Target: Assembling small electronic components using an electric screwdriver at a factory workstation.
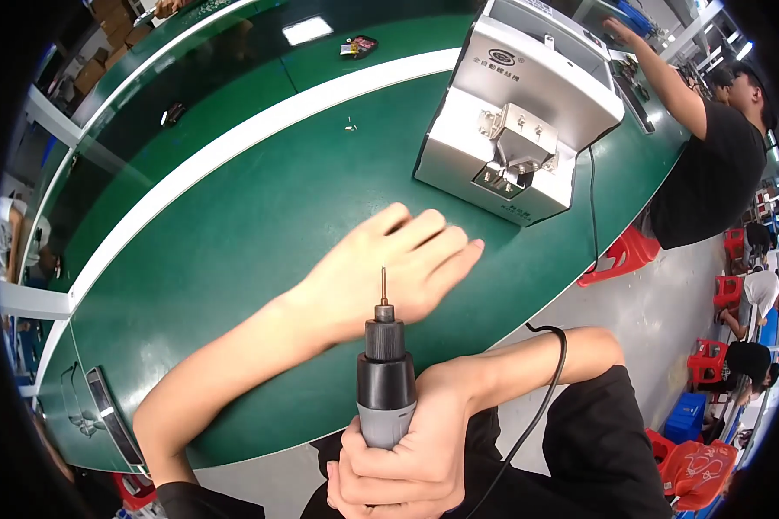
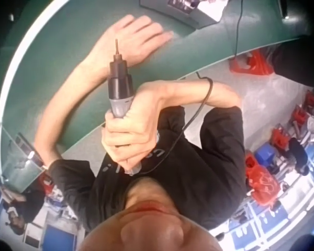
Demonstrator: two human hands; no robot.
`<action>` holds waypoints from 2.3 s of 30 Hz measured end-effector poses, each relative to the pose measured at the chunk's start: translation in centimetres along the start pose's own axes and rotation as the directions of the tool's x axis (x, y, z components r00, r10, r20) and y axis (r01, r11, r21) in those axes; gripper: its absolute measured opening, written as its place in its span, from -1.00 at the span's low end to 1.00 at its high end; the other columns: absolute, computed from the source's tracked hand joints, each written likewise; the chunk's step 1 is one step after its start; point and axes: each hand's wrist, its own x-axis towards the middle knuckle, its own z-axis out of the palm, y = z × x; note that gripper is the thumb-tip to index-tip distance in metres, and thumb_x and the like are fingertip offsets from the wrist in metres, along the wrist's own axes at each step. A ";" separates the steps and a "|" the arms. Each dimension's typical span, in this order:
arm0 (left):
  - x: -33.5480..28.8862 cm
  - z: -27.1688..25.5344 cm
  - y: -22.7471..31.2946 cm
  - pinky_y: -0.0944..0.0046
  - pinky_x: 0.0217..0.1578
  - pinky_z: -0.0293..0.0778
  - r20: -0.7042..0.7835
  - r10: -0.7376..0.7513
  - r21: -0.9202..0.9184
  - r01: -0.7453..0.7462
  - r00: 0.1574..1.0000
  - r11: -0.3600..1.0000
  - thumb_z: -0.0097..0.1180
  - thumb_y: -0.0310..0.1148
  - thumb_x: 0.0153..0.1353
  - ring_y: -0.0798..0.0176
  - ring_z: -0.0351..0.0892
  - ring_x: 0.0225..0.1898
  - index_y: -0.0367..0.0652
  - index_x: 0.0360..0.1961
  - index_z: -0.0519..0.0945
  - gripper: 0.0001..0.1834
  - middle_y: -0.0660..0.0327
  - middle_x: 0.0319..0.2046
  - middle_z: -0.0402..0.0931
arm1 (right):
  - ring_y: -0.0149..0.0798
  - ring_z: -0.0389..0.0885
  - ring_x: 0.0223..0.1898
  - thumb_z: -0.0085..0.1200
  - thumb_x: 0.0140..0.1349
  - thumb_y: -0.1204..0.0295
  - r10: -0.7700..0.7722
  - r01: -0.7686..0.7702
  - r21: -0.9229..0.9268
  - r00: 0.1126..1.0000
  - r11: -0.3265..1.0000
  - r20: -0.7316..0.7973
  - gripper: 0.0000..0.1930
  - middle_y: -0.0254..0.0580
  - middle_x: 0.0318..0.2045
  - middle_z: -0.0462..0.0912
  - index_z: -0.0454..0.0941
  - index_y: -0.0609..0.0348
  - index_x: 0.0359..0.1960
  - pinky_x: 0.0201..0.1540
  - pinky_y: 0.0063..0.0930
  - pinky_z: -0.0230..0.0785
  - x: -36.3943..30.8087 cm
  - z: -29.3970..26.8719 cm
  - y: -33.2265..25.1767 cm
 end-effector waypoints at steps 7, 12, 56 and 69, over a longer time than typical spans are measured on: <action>1.5 1.4 -0.2 0.26 -0.36 0.49 -0.108 -0.013 -0.120 -0.001 0.994 0.993 0.29 -0.41 0.00 0.24 0.54 -0.24 -0.13 -0.35 0.64 -0.85 0.28 -0.32 0.49 | -0.30 0.61 -0.47 -0.13 0.58 0.19 -0.033 0.034 -0.149 0.999 0.988 0.006 -0.67 -0.19 -0.44 0.55 0.41 0.15 -0.32 -0.50 -0.35 0.51 1.0 -2.7 2.6; 1.6 0.5 0.8 0.31 -0.39 0.49 -0.051 0.036 0.050 -0.033 0.998 0.998 0.30 -0.39 0.04 0.27 0.57 -0.29 -0.12 -0.25 0.69 -0.79 0.31 -0.30 0.57 | -0.35 0.59 -0.53 0.03 0.48 0.36 -0.040 0.037 -0.147 0.999 0.988 -0.013 -0.79 -0.23 -0.45 0.54 0.37 0.14 -0.33 -0.53 -0.40 0.51 1.0 -3.5 2.2; -1.2 -2.1 -12.8 0.14 0.00 0.54 -0.062 -0.287 -0.227 0.266 0.956 0.937 0.47 -0.40 0.20 0.18 0.47 -0.09 -0.03 -0.17 0.80 -0.83 0.35 -0.21 0.56 | -0.34 0.53 -0.52 0.11 0.28 0.37 -0.185 0.168 0.113 0.970 0.979 0.160 -0.82 -0.28 -0.45 0.51 0.39 0.17 -0.35 -0.48 -0.40 0.37 -4.0 1.5 3.0; -1.2 -2.2 -12.5 0.15 -0.05 0.56 -0.062 -0.156 -0.155 0.145 0.986 0.977 0.47 -0.50 0.09 0.15 0.54 -0.08 -0.02 -0.21 0.77 -0.78 0.34 -0.11 0.60 | -0.33 0.54 -0.50 0.08 0.27 0.40 -0.108 0.097 0.089 0.985 0.991 0.132 -0.85 -0.27 -0.43 0.54 0.40 0.17 -0.32 -0.48 -0.42 0.38 -4.3 1.0 2.3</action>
